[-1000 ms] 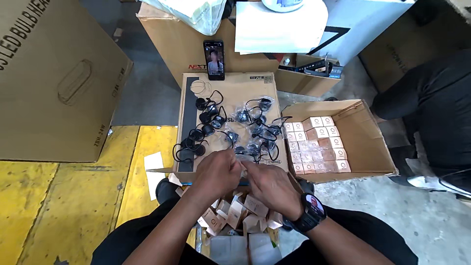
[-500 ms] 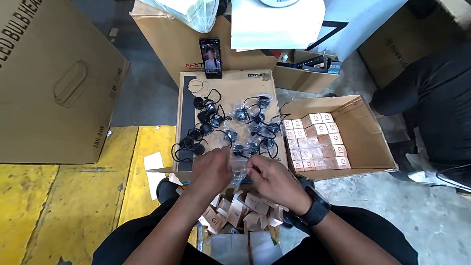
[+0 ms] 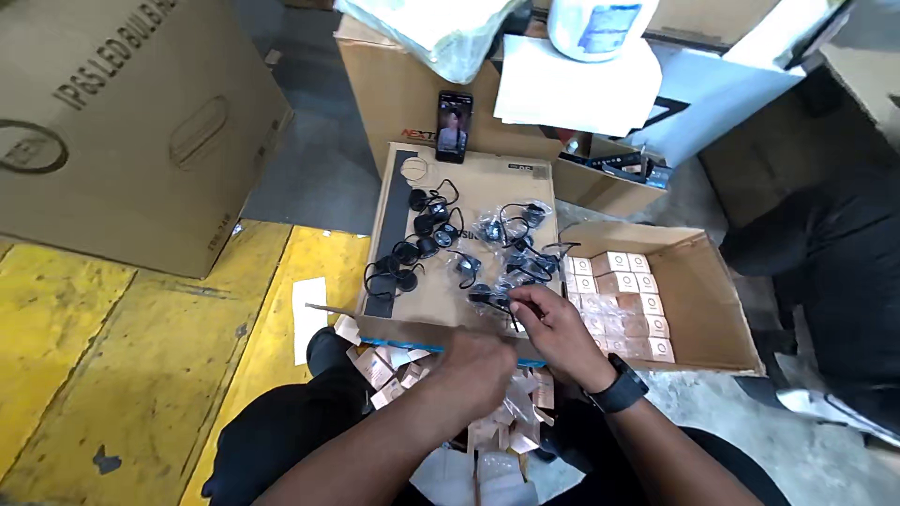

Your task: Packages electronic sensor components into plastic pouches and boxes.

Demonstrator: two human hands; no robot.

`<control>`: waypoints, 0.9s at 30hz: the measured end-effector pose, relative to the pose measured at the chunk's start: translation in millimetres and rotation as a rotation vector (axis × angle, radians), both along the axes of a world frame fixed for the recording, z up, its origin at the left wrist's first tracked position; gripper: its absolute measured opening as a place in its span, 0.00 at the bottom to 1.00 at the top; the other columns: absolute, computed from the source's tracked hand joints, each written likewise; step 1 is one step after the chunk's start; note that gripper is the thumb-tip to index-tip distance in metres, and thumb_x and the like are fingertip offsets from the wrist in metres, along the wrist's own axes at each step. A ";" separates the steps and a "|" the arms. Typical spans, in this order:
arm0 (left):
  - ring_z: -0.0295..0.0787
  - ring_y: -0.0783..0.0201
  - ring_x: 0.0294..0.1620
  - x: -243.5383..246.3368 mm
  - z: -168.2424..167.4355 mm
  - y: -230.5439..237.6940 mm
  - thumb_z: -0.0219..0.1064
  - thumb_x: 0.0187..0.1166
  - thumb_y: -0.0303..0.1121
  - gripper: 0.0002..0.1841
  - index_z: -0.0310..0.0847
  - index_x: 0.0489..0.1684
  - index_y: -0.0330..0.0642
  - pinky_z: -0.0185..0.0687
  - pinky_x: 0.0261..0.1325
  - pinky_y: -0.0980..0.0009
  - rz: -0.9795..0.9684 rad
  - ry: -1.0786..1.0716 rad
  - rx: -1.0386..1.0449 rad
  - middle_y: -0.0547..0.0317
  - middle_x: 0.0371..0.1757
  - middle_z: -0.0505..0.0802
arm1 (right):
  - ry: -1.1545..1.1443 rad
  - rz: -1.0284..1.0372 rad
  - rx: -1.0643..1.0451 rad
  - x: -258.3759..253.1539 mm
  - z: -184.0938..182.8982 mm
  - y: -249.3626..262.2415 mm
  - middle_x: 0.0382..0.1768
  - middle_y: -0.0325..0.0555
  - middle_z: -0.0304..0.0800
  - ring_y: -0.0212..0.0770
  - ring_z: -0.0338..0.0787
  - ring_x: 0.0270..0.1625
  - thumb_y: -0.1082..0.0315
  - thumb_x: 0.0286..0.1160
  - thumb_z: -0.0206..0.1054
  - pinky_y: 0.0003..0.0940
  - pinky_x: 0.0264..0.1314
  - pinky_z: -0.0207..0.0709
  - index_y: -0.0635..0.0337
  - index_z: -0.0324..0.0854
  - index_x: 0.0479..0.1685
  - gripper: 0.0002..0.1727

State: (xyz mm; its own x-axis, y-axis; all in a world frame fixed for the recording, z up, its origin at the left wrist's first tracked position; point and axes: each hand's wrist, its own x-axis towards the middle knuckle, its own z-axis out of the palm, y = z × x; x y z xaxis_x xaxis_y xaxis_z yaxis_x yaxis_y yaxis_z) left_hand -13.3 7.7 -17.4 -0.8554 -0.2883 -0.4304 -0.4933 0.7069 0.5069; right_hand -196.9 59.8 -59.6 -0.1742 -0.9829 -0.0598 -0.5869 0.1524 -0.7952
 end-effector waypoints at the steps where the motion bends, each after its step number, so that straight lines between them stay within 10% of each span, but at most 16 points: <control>1: 0.90 0.36 0.53 2.8 0.3 5.2 0.70 0.71 0.25 0.09 0.88 0.47 0.38 0.81 0.51 0.32 -0.041 0.021 0.030 0.40 0.47 0.93 | 0.056 0.039 -0.013 1.0 -3.1 -1.4 0.51 0.41 0.91 0.31 0.90 0.49 0.59 0.85 0.61 0.31 0.56 0.86 0.56 0.88 0.59 0.16; 13: 0.86 0.31 0.57 26.8 13.2 38.0 0.74 0.70 0.28 0.12 0.84 0.48 0.32 0.78 0.49 0.29 -0.208 -0.125 0.182 0.34 0.52 0.90 | 0.608 0.602 0.149 122.3 -25.5 -116.4 0.70 0.57 0.83 0.58 0.84 0.70 0.62 0.81 0.61 0.57 0.69 0.79 0.48 0.84 0.72 0.21; 17: 0.84 0.30 0.59 32.9 14.6 40.0 0.74 0.72 0.31 0.15 0.86 0.53 0.33 0.76 0.50 0.28 -0.177 -0.191 0.167 0.32 0.56 0.89 | 0.765 0.580 0.474 176.0 -25.3 -158.8 0.60 0.63 0.89 0.66 0.90 0.61 0.59 0.87 0.53 0.69 0.60 0.79 0.49 0.56 0.93 0.33; 27: 0.85 0.33 0.59 34.2 23.8 48.6 0.74 0.72 0.31 0.12 0.87 0.48 0.34 0.77 0.51 0.31 -0.174 -0.184 0.174 0.35 0.54 0.90 | 0.890 0.600 0.528 161.5 -23.5 -137.4 0.59 0.66 0.88 0.69 0.89 0.61 0.63 0.87 0.53 0.72 0.55 0.79 0.62 0.84 0.59 0.18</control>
